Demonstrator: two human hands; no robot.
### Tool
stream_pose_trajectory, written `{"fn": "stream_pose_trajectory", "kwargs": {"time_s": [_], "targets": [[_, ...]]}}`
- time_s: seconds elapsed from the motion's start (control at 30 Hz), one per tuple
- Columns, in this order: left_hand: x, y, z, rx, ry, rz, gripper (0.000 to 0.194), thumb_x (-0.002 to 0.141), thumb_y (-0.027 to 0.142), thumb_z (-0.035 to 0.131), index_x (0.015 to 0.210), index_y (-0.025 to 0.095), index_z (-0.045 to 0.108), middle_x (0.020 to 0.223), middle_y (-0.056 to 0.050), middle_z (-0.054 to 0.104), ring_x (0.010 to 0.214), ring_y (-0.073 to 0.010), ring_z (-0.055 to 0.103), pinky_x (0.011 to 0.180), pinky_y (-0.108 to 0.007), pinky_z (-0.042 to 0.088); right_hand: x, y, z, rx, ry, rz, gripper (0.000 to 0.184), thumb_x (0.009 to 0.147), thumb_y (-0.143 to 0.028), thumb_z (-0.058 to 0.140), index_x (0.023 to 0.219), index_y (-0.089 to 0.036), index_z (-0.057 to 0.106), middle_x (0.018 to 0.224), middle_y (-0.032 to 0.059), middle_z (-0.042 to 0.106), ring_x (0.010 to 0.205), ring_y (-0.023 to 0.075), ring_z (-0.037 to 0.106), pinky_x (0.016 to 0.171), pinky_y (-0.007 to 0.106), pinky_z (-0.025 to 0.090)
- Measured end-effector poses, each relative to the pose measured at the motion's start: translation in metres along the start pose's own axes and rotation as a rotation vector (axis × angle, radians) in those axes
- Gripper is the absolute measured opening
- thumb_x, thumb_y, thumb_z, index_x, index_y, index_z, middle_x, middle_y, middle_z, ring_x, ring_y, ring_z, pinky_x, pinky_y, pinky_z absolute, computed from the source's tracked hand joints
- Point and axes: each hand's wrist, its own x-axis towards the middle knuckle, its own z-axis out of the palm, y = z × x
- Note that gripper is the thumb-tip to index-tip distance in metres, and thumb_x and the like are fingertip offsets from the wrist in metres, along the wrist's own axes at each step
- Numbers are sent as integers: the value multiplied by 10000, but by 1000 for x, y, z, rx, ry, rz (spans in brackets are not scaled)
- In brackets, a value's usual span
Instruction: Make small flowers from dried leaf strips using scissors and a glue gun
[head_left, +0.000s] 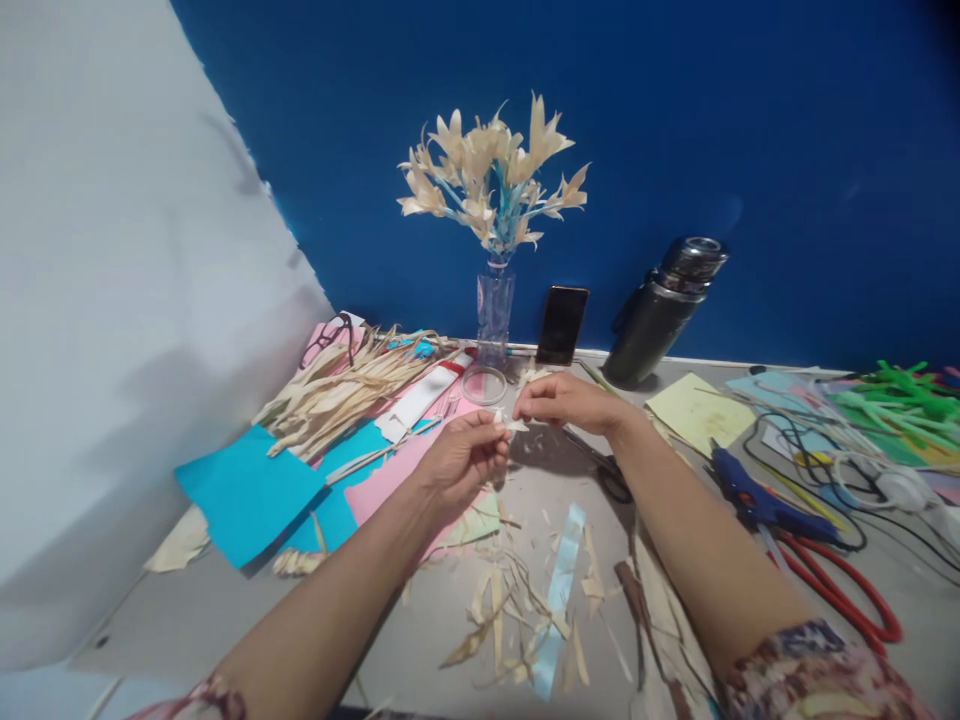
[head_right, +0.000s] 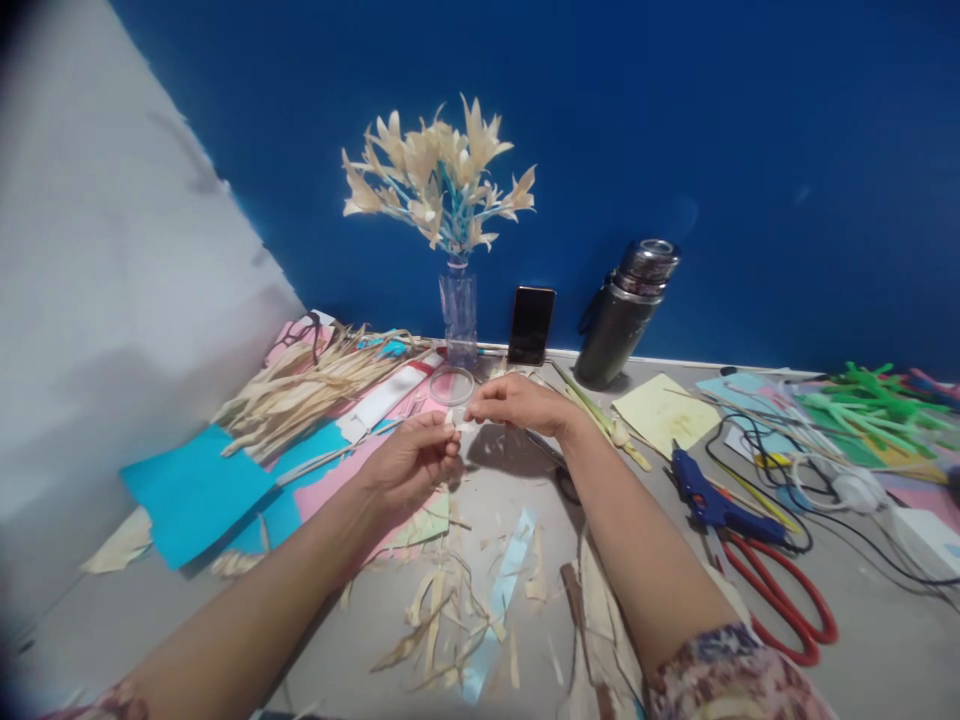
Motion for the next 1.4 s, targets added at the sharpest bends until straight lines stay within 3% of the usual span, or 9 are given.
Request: {"fn": "stream_pose_trajectory", "kwargs": {"time_s": [0.13, 0.2, 0.37, 0.5, 0.6, 0.77, 1.03, 1.4], "targets": [[-2, -2, 3, 84, 4, 27, 191, 692, 71, 776, 777, 125, 614, 674, -31, 667, 509, -76, 580, 481, -169, 482, -1, -5, 4, -17, -117, -22, 256, 750, -404, 780, 805, -159, 729, 678, -24, 608, 591, 87, 461, 533, 214, 315], [-3, -2, 4, 94, 37, 42, 185, 706, 99, 781, 794, 132, 622, 678, -34, 677, 514, -88, 592, 489, -185, 498, -2, -4, 3, 43, -111, -3, 242, 723, -377, 798, 777, -157, 712, 644, -34, 589, 561, 80, 449, 518, 212, 310], [1, -3, 4, 55, 169, 130, 164, 730, 102, 771, 847, 123, 658, 705, -43, 685, 584, -106, 639, 527, -185, 526, 4, 5, 9, 368, 73, 23, 308, 635, -353, 869, 769, -159, 671, 659, -19, 615, 523, 66, 452, 451, 189, 277], [5, -2, 2, -11, 204, 192, 208, 689, 22, 749, 842, 126, 653, 688, -31, 677, 594, -99, 644, 550, -172, 533, 17, 11, 28, 667, 216, 34, 357, 587, -327, 913, 738, -162, 634, 621, -41, 565, 512, 50, 438, 414, 150, 242], [6, -1, 1, 9, 226, 244, 242, 682, 38, 760, 873, 127, 641, 673, -37, 683, 598, -114, 657, 572, -191, 547, 24, 13, 42, 760, 261, 86, 368, 556, -281, 931, 739, -153, 639, 648, -26, 595, 512, 49, 471, 398, 140, 271], [7, -1, -2, 55, 280, 322, 266, 664, 101, 806, 867, 133, 638, 689, -34, 700, 599, -114, 663, 601, -209, 549, 27, 10, 54, 785, 320, 133, 341, 560, -253, 924, 746, -151, 657, 631, 0, 615, 553, 86, 542, 397, 144, 335], [8, -4, -5, 107, 266, 378, 313, 625, 165, 846, 865, 134, 647, 679, -28, 702, 609, -122, 667, 618, -219, 533, 25, 3, 57, 757, 285, 159, 382, 540, -280, 919, 716, -155, 603, 597, -29, 551, 498, 45, 405, 384, 124, 232], [8, -2, -1, 73, 239, 393, 264, 624, 155, 819, 831, 128, 659, 693, -28, 705, 624, -126, 675, 645, -238, 545, 27, 6, 62, 647, 346, 136, 384, 538, -340, 889, 692, -163, 585, 536, -49, 513, 480, 51, 369, 405, 153, 194]]}}
